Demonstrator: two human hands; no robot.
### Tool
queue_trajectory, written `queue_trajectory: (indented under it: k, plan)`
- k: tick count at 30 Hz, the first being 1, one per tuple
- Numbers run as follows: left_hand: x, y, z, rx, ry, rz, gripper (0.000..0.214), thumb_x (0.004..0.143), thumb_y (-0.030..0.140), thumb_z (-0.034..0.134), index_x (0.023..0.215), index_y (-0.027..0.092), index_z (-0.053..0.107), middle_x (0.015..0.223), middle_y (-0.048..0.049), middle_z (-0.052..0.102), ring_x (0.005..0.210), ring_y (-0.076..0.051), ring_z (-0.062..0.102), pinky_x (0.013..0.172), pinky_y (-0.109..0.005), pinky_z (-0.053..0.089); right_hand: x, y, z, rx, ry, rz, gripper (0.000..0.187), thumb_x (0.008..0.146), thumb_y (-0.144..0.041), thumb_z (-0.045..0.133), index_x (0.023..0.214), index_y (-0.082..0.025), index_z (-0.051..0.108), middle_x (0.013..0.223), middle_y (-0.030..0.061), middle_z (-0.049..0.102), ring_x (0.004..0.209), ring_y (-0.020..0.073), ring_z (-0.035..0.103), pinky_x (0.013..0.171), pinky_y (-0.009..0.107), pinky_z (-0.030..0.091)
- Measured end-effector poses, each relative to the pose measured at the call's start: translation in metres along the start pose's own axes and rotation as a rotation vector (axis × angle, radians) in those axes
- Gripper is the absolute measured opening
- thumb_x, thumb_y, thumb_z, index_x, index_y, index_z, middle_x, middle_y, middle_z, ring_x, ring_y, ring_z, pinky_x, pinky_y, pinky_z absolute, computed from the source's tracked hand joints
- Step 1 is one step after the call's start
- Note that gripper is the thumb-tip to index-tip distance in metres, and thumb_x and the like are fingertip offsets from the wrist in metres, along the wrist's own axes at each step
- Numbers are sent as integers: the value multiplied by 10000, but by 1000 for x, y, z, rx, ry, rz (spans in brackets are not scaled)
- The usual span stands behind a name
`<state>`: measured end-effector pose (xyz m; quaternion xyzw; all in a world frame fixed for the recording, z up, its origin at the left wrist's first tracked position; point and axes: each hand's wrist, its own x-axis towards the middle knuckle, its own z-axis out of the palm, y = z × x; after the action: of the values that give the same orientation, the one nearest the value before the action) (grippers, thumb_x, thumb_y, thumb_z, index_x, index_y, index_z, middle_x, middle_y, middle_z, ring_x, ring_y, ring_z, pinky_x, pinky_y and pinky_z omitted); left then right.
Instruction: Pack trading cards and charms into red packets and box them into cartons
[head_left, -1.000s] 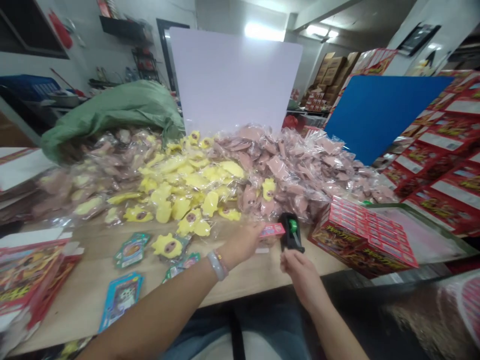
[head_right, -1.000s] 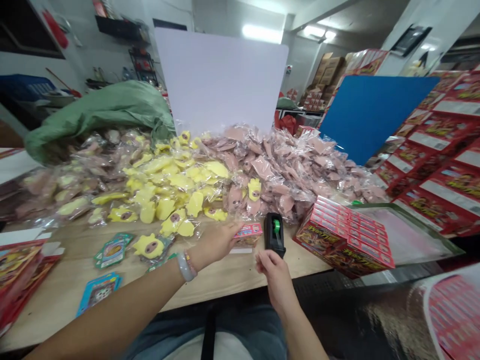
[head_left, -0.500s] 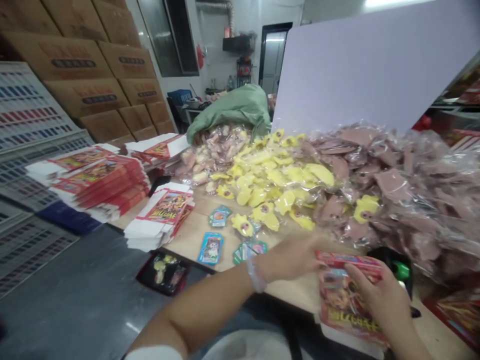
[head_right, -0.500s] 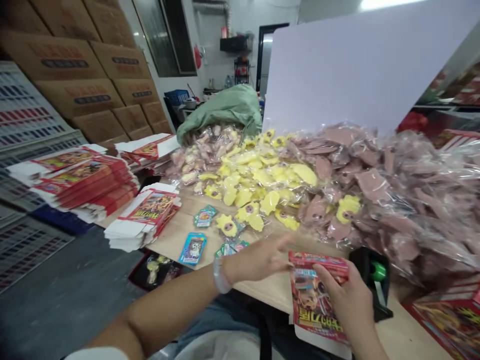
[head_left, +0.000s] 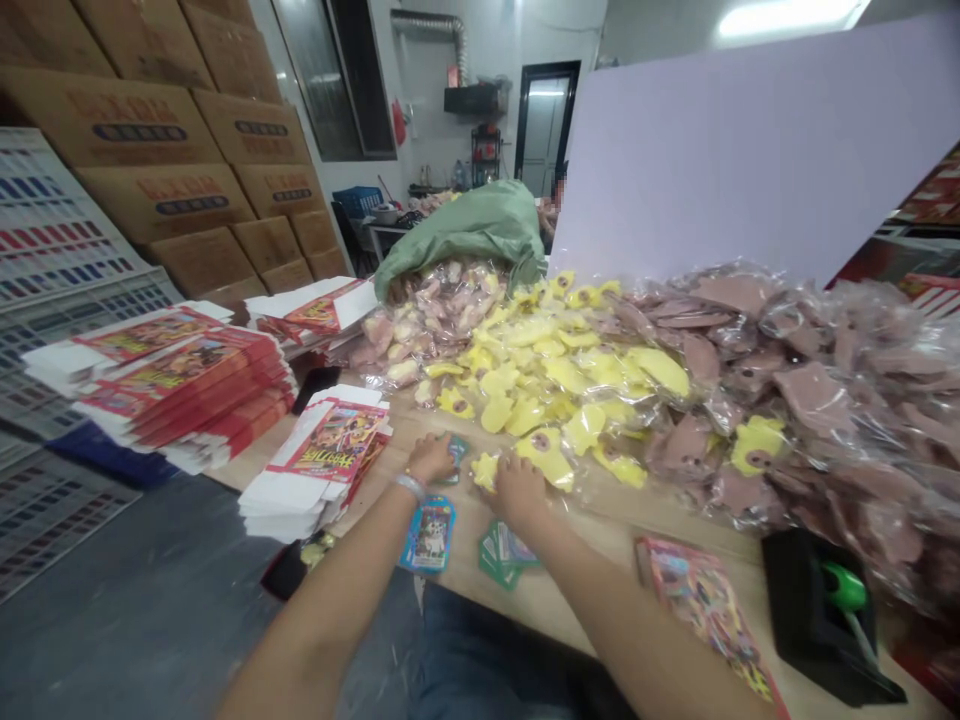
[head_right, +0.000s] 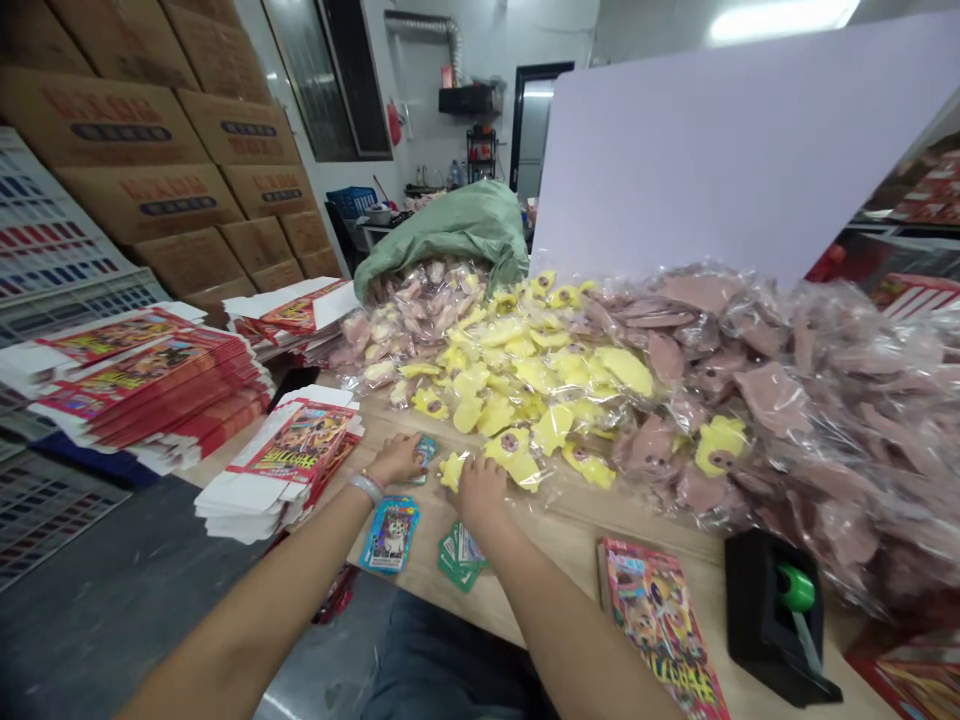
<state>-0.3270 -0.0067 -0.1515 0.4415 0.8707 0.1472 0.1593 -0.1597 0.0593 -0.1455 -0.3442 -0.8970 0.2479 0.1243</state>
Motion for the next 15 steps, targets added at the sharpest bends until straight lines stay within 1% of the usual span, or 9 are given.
queue_trajectory:
  k: [3,5,7,10,11,12,13,14,15]
  plan:
    - [4,-13,10,38,-15,-25,349,845,318,526,1156,163,488,1195,-87,497,1044,-230,511,874,-459,430,9,-4,14,-79,-40,-42,257,791,-384,548,921,-165,584,975,62,595,943,213,529,866,432,381]
    - [4,-19,12,28,-18,-17,422,836,315,534,1219,166,439,1216,-101,482,1084,-249,485,906,-474,398,10,1,-6,-125,-36,-70,182,763,-347,559,837,-184,590,904,55,608,906,226,537,826,393,401]
    - [2,-19,9,6,-16,-10,542,804,291,555,1290,142,367,1250,-148,453,1150,-291,434,953,-477,347,19,14,-48,-157,26,-51,177,785,-345,487,825,-197,576,866,74,604,877,251,539,784,395,408]
    - [1,-10,-9,-49,-14,22,650,742,274,592,1322,119,343,1341,-201,353,1261,-342,297,1015,-460,271,57,55,-136,-263,281,118,325,846,-406,318,844,-170,541,811,148,577,829,314,537,732,479,387]
    - [3,-7,-18,-75,-16,47,656,732,286,600,1322,142,351,1371,-186,323,1284,-333,264,1029,-443,260,75,73,-166,-364,424,199,342,808,-490,383,827,-184,536,794,148,575,824,325,543,698,462,401]
    - [6,-5,-30,-103,-18,73,658,729,305,604,1323,171,356,1392,-162,305,1299,-313,248,1039,-422,256,95,92,-193,-485,497,248,374,768,-554,420,814,-202,536,812,162,576,859,355,536,686,473,398]
    - [11,-4,-43,-136,-18,104,659,730,329,604,1326,199,353,1406,-136,296,1305,-289,247,1046,-397,258,116,109,-215,-577,495,255,377,768,-562,412,857,-220,544,891,181,575,913,378,527,684,488,396]
    - [18,-6,-58,-176,-12,135,658,736,353,599,1329,217,349,1414,-115,293,1306,-267,256,1050,-371,260,137,121,-233,-636,469,334,401,725,-587,462,873,-227,559,940,202,568,946,415,515,683,522,391]
    - [27,-10,-75,-219,2,160,656,736,373,597,1326,218,355,1415,-104,299,1300,-255,272,1053,-354,263,157,126,-244,-675,462,364,432,696,-596,495,922,-235,568,1000,220,555,989,443,494,695,549,383]
